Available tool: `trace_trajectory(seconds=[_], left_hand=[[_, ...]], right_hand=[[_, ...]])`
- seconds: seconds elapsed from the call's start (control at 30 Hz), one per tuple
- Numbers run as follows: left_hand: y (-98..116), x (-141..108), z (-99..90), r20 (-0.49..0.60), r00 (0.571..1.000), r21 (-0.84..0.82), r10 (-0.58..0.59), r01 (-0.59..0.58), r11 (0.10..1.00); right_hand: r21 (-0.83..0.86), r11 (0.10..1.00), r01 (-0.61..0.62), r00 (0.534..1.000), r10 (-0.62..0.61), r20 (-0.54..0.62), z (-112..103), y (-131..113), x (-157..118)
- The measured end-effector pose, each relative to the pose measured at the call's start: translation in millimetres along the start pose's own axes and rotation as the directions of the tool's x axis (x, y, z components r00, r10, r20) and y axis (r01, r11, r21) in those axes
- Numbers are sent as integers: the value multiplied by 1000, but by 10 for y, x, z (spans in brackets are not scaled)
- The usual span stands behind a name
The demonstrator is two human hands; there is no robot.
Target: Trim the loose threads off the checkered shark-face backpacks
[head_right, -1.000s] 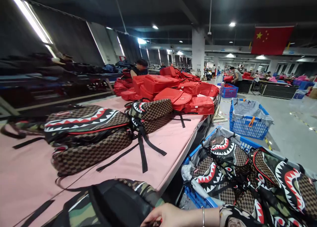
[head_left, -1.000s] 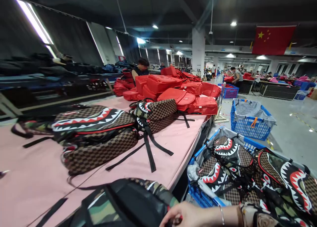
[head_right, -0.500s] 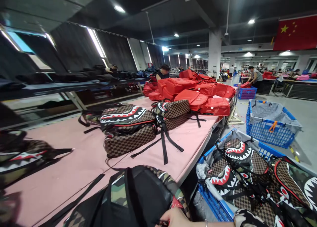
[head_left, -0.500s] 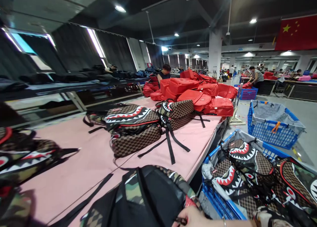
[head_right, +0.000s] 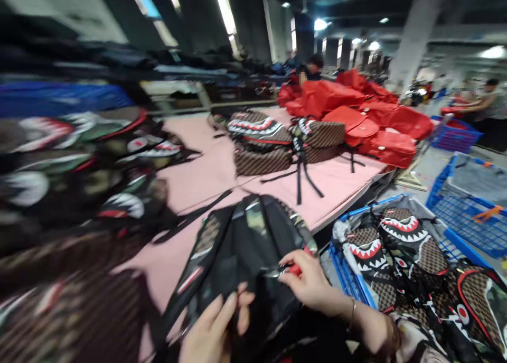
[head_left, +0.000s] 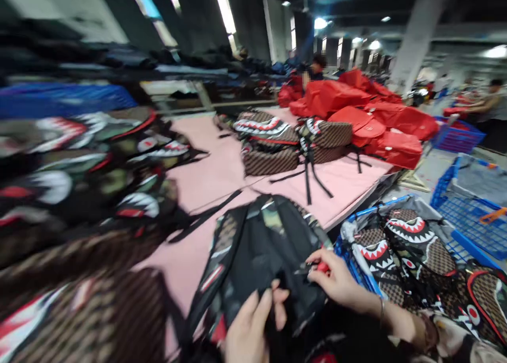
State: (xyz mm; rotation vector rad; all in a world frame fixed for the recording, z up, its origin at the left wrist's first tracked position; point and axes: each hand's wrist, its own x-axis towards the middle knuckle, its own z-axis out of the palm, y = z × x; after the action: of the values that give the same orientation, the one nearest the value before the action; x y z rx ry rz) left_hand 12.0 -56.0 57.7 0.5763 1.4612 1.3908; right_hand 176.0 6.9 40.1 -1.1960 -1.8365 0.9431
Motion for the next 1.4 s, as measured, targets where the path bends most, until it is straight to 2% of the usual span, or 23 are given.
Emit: trace_trajectory(seconds=[0.13, 0.27, 0.4, 0.53, 0.7, 0.83, 1.03, 1.27, 1.4], left_hand=[[-9, -45, 44, 55, 999, -109, 0, 6, 994], [6, -82, 66, 53, 998, -66, 27, -24, 998], [-43, -78, 57, 84, 995, -29, 60, -57, 998], [-63, -73, 86, 96, 994, -7, 46, -46, 999], [-53, -46, 92, 40, 999, -137, -33, 38, 990], [-54, 6, 49, 45, 998, -221, -44, 53, 974], [-61, -13, 58, 99, 993, -222, -66, 86, 971], [-194, 28, 30, 119, 993, -163, -22, 41, 986], [-221, 46, 23, 100, 994, -183, -39, 57, 981]], right_hand=[[48, 988, 146, 987, -149, 56, 109, -2, 87], [34, 967, 251, 959, -253, 124, 195, -60, 147], [4, 955, 295, 940, -291, 178, 196, -143, 214], [-3, 970, 244, 952, -239, 189, 200, -121, 248], [72, 994, 80, 987, -89, 134, 225, 50, 236], [59, 987, 151, 983, -156, 97, 195, 116, 227], [-34, 958, 285, 951, -278, 135, 165, 55, 232], [-35, 968, 250, 956, -241, 165, 162, 30, 276], [-6, 980, 198, 973, -195, 125, 173, 43, 276]])
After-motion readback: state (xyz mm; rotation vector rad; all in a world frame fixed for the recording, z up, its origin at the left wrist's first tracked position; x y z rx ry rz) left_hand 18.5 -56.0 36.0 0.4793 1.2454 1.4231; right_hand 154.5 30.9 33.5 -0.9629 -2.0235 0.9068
